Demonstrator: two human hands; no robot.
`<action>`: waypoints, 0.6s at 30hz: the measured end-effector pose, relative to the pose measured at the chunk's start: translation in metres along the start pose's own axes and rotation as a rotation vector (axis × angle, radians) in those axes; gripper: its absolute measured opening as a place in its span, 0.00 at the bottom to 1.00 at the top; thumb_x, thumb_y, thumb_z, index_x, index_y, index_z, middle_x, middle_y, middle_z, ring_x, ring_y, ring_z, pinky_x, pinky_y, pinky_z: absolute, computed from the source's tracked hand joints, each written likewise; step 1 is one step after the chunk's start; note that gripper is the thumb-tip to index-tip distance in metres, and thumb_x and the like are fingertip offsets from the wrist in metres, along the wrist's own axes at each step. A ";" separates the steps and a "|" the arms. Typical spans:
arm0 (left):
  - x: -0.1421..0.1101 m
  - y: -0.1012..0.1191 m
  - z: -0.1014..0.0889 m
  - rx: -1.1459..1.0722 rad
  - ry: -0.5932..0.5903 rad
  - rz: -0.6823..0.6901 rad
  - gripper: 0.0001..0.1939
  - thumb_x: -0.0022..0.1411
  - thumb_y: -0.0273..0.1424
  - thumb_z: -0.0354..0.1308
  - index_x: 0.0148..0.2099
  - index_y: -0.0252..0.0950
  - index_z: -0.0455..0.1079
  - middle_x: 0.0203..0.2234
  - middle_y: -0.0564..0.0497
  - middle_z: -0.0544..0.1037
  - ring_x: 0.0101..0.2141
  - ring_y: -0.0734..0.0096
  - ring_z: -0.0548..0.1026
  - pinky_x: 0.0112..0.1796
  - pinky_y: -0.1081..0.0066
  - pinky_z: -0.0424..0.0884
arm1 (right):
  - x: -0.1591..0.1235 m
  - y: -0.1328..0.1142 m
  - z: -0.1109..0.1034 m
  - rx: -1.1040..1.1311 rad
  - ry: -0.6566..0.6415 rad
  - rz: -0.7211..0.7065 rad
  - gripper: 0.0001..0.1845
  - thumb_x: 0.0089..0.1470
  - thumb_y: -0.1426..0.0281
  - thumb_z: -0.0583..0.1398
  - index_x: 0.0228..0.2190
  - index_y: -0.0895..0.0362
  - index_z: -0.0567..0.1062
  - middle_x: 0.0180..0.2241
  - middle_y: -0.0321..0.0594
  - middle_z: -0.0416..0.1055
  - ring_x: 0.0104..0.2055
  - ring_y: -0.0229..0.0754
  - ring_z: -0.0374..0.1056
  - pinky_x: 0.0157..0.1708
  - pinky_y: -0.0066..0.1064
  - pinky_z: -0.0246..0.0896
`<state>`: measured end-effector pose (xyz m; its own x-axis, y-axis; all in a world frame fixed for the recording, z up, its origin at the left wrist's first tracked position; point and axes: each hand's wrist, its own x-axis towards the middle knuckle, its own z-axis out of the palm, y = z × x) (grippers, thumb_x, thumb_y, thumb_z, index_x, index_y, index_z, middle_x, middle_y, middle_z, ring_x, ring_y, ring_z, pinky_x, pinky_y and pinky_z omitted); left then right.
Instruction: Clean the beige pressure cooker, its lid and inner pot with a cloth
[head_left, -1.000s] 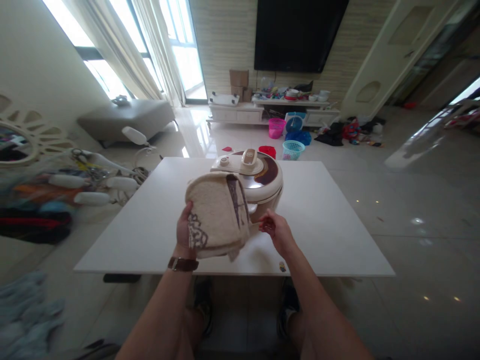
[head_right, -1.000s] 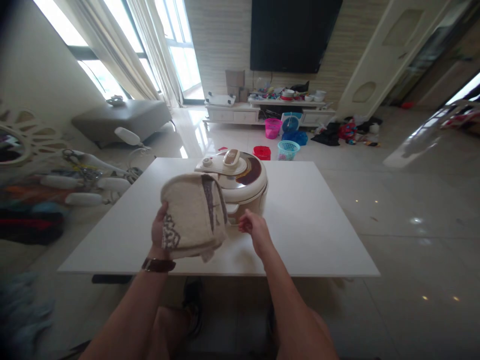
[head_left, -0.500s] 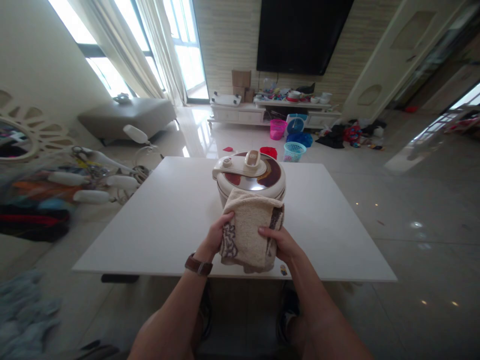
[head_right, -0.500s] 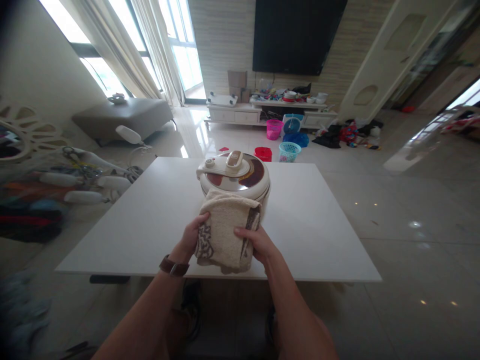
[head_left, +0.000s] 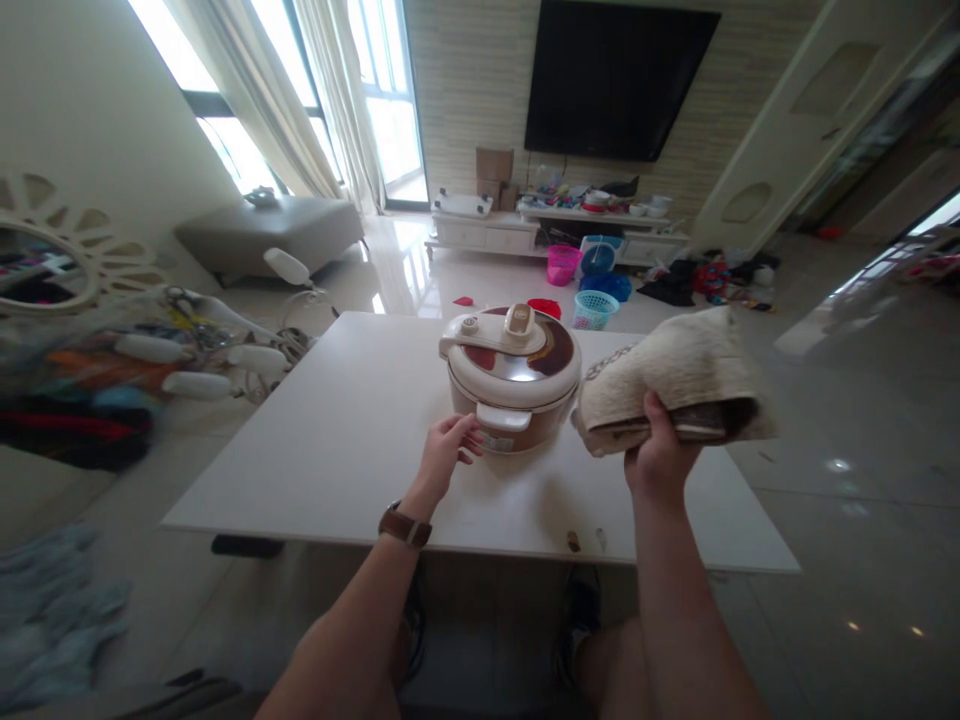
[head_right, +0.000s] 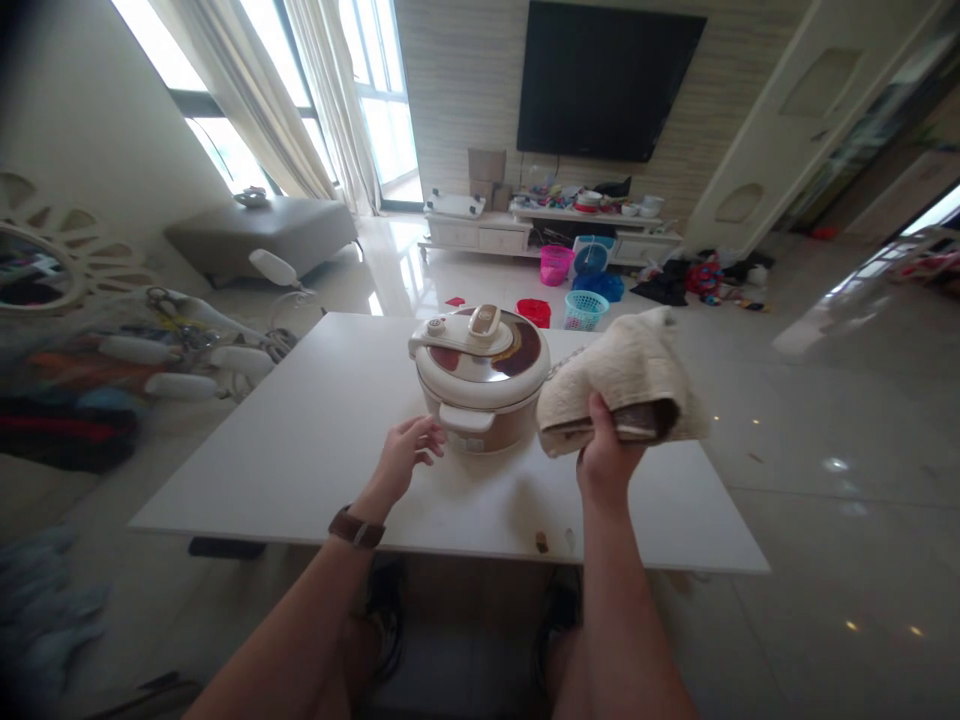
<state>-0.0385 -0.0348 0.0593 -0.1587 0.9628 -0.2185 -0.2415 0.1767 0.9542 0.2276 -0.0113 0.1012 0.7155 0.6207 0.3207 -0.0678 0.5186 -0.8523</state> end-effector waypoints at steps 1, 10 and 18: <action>0.001 -0.002 0.003 0.008 -0.001 -0.004 0.23 0.50 0.51 0.71 0.32 0.34 0.76 0.25 0.46 0.80 0.21 0.71 0.76 0.20 0.75 0.63 | -0.003 0.000 0.006 -0.099 -0.003 -0.089 0.34 0.46 0.62 0.74 0.55 0.56 0.78 0.60 0.48 0.76 0.66 0.56 0.70 0.70 0.54 0.62; 0.011 -0.016 0.018 -0.057 -0.066 0.000 0.20 0.49 0.46 0.70 0.35 0.34 0.77 0.30 0.44 0.83 0.23 0.70 0.77 0.21 0.74 0.64 | -0.053 0.013 0.058 -0.754 -0.895 -0.534 0.30 0.54 0.74 0.62 0.58 0.48 0.80 0.65 0.40 0.75 0.72 0.55 0.63 0.73 0.52 0.54; 0.013 -0.012 0.015 -0.030 -0.088 -0.031 0.21 0.49 0.48 0.73 0.28 0.35 0.75 0.26 0.45 0.81 0.23 0.71 0.76 0.21 0.75 0.65 | -0.035 0.039 0.047 -0.677 -0.583 -0.530 0.26 0.59 0.68 0.60 0.58 0.53 0.80 0.61 0.44 0.78 0.73 0.57 0.62 0.70 0.52 0.58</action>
<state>-0.0236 -0.0213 0.0475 -0.0667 0.9715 -0.2274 -0.2739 0.2013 0.9404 0.1676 0.0150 0.0765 0.0800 0.6906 0.7188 0.6910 0.4813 -0.5394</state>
